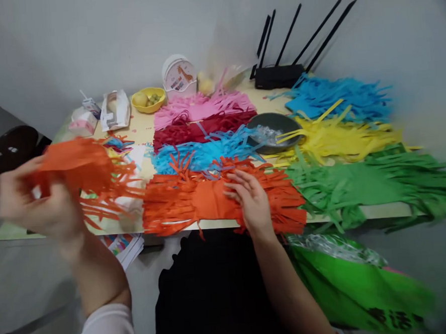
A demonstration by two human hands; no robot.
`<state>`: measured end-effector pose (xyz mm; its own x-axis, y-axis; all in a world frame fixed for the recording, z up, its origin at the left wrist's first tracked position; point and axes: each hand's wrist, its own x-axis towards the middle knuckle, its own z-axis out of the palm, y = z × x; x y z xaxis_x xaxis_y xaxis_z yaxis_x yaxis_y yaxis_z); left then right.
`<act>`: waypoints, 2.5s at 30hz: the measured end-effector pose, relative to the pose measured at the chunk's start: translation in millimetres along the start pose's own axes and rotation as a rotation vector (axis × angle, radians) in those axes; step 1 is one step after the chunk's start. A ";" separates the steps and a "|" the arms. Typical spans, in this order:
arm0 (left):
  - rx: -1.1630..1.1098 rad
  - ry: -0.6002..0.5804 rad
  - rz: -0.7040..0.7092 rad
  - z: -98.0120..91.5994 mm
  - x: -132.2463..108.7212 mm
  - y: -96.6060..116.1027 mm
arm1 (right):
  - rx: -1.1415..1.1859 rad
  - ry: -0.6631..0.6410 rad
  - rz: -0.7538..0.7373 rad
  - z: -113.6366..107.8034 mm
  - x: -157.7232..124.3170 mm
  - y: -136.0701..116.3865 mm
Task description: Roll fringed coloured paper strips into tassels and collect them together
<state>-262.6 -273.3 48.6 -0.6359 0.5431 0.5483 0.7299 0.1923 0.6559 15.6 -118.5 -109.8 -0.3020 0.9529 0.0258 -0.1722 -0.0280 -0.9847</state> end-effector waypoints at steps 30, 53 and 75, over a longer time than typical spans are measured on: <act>-0.426 -0.842 0.179 129.8 4.9 62.8 | -0.799 -0.535 -0.519 -18.6 73.4 -144.7; -0.540 -1.135 0.298 112.4 18.0 30.8 | -0.572 -0.551 -0.613 -34.5 76.1 -137.8; -0.294 -1.273 0.151 135.8 11.1 66.2 | -0.986 -0.972 -0.571 -45.5 77.9 -169.6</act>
<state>-187.3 -143.6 27.7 0.2445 0.9599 -0.1374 0.5881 -0.0341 0.8081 64.0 -25.8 51.4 -0.9712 0.1862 0.1484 0.0861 0.8557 -0.5103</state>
